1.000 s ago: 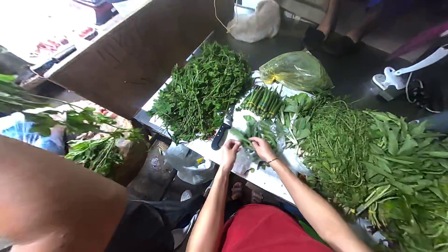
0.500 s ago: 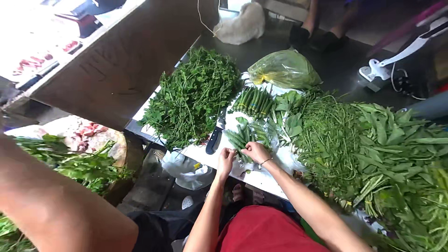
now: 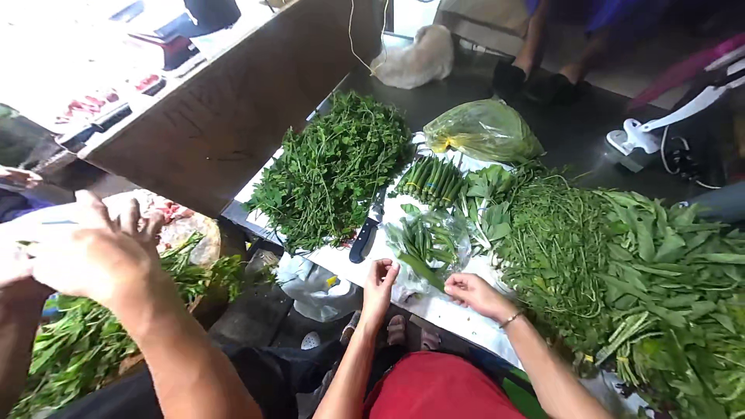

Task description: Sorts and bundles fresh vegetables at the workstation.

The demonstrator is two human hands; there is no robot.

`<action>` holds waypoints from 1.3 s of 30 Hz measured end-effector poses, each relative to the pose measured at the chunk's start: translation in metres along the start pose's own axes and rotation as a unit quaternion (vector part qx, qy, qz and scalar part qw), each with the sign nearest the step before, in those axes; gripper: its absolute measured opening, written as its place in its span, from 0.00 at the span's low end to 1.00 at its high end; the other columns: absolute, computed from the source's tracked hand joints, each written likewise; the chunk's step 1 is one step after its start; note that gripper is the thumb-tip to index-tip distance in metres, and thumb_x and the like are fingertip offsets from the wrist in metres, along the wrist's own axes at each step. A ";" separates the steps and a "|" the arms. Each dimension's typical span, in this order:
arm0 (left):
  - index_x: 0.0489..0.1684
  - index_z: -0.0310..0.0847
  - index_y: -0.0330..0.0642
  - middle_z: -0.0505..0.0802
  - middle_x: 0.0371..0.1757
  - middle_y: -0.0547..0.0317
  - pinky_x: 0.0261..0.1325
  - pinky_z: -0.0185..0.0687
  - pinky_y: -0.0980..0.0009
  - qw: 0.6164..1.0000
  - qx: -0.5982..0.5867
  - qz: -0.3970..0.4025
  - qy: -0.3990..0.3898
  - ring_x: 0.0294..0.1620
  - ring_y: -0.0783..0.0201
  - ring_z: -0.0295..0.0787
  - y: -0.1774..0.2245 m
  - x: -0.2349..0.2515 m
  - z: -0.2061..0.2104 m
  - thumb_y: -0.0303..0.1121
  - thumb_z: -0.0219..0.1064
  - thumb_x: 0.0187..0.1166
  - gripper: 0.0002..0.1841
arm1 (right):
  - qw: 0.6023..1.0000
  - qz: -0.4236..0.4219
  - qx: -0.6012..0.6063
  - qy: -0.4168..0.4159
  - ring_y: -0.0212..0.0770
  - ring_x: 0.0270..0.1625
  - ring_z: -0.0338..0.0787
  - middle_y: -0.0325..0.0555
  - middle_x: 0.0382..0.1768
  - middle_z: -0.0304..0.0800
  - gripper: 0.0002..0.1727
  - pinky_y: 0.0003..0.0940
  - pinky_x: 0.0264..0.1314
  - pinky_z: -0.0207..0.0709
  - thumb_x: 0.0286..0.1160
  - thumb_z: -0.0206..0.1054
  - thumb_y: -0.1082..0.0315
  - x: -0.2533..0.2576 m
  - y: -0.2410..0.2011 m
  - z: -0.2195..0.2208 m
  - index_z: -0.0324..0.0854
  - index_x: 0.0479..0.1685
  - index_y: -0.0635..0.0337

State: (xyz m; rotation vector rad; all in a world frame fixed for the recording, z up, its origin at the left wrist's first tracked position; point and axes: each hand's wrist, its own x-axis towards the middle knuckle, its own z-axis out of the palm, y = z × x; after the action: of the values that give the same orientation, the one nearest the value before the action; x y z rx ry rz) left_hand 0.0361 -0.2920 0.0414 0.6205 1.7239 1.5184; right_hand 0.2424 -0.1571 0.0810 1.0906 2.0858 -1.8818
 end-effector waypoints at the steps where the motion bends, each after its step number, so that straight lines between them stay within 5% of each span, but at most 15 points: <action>1: 0.63 0.72 0.29 0.89 0.46 0.54 0.52 0.87 0.67 0.994 -0.101 -0.020 -0.037 0.46 0.65 0.90 0.001 -0.005 0.005 0.31 0.55 0.86 0.16 | 1.000 -0.020 0.010 -0.022 0.37 0.40 0.87 0.53 0.44 0.88 0.15 0.35 0.47 0.83 0.89 0.59 0.65 0.000 0.002 0.011 0.81 0.57 0.71; 4: 0.51 0.76 0.35 0.93 0.34 0.54 0.50 0.90 0.61 0.947 -0.310 -0.058 -0.052 0.38 0.60 0.93 0.000 -0.011 0.015 0.31 0.45 0.92 0.13 | 0.996 -0.071 -0.026 -0.036 0.40 0.42 0.89 0.54 0.46 0.90 0.17 0.38 0.50 0.83 0.88 0.60 0.63 0.016 0.007 0.034 0.83 0.59 0.70; 10: 0.41 0.73 0.43 0.82 0.21 0.67 0.34 0.84 0.71 0.967 -0.251 -0.015 0.026 0.21 0.71 0.80 0.004 -0.008 -0.005 0.26 0.49 0.89 0.08 | 0.966 -0.063 -0.149 0.200 0.51 0.64 0.89 0.59 0.61 0.90 0.16 0.45 0.75 0.78 0.87 0.59 0.67 0.084 -0.004 0.007 0.87 0.60 0.67; 13: 0.41 0.73 0.41 0.79 0.16 0.67 0.29 0.82 0.72 0.972 -0.226 -0.045 0.044 0.17 0.71 0.77 0.006 -0.012 -0.012 0.25 0.51 0.90 0.07 | 0.951 -0.027 -0.246 0.185 0.54 0.71 0.85 0.59 0.65 0.87 0.18 0.50 0.79 0.73 0.88 0.58 0.64 0.130 -0.012 0.011 0.88 0.63 0.63; 18: 0.46 0.73 0.40 0.80 0.19 0.66 0.31 0.83 0.72 0.978 -0.194 -0.071 0.024 0.19 0.70 0.79 0.007 -0.019 -0.015 0.25 0.54 0.88 0.03 | 0.948 0.032 -0.295 0.120 0.58 0.71 0.84 0.59 0.66 0.87 0.24 0.62 0.73 0.74 0.84 0.62 0.49 0.159 -0.033 0.025 0.88 0.58 0.63; 23: 0.58 0.74 0.34 0.82 0.23 0.61 0.28 0.81 0.73 0.977 -0.181 -0.113 0.016 0.20 0.69 0.79 0.005 -0.022 -0.022 0.24 0.56 0.87 0.09 | 0.949 0.038 -0.298 0.096 0.57 0.71 0.86 0.57 0.64 0.89 0.19 0.62 0.73 0.74 0.83 0.60 0.59 0.148 -0.022 0.020 0.86 0.62 0.62; 27: 0.58 0.76 0.31 0.85 0.25 0.57 0.27 0.82 0.73 0.974 -0.192 -0.122 0.000 0.21 0.68 0.82 0.006 -0.019 -0.020 0.23 0.56 0.87 0.10 | 0.968 0.001 -0.204 0.145 0.55 0.69 0.85 0.60 0.63 0.88 0.18 0.53 0.78 0.73 0.85 0.61 0.61 0.112 -0.004 0.007 0.88 0.58 0.65; 30: 0.63 0.73 0.29 0.89 0.34 0.51 0.39 0.89 0.67 0.966 -0.218 -0.139 -0.021 0.32 0.61 0.90 0.012 -0.016 -0.010 0.23 0.52 0.89 0.12 | 0.979 -0.021 -0.086 0.183 0.51 0.63 0.87 0.60 0.58 0.89 0.15 0.46 0.74 0.76 0.83 0.66 0.64 0.070 0.010 0.001 0.90 0.52 0.68; 35: 0.76 0.66 0.28 0.93 0.57 0.44 0.63 0.87 0.57 0.955 -0.247 -0.148 -0.073 0.57 0.54 0.93 0.011 -0.006 0.012 0.25 0.51 0.90 0.19 | 0.970 -0.040 0.149 0.190 0.29 0.38 0.87 0.47 0.43 0.93 0.11 0.26 0.44 0.80 0.84 0.62 0.71 0.018 0.020 0.026 0.88 0.47 0.69; 39: 0.75 0.65 0.29 0.92 0.60 0.44 0.69 0.85 0.55 0.936 -0.311 -0.122 -0.107 0.61 0.53 0.91 0.011 -0.003 0.024 0.23 0.48 0.90 0.18 | 0.959 -0.052 0.242 0.141 0.27 0.36 0.87 0.42 0.39 0.93 0.10 0.22 0.40 0.81 0.85 0.60 0.73 0.006 0.026 0.049 0.87 0.44 0.68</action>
State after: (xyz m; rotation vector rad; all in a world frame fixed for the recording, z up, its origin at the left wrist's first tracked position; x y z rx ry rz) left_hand 0.0551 -0.2777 0.0523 0.2179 1.0226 1.6269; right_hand 0.2353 -0.2002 0.0457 1.4481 1.8864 -2.5059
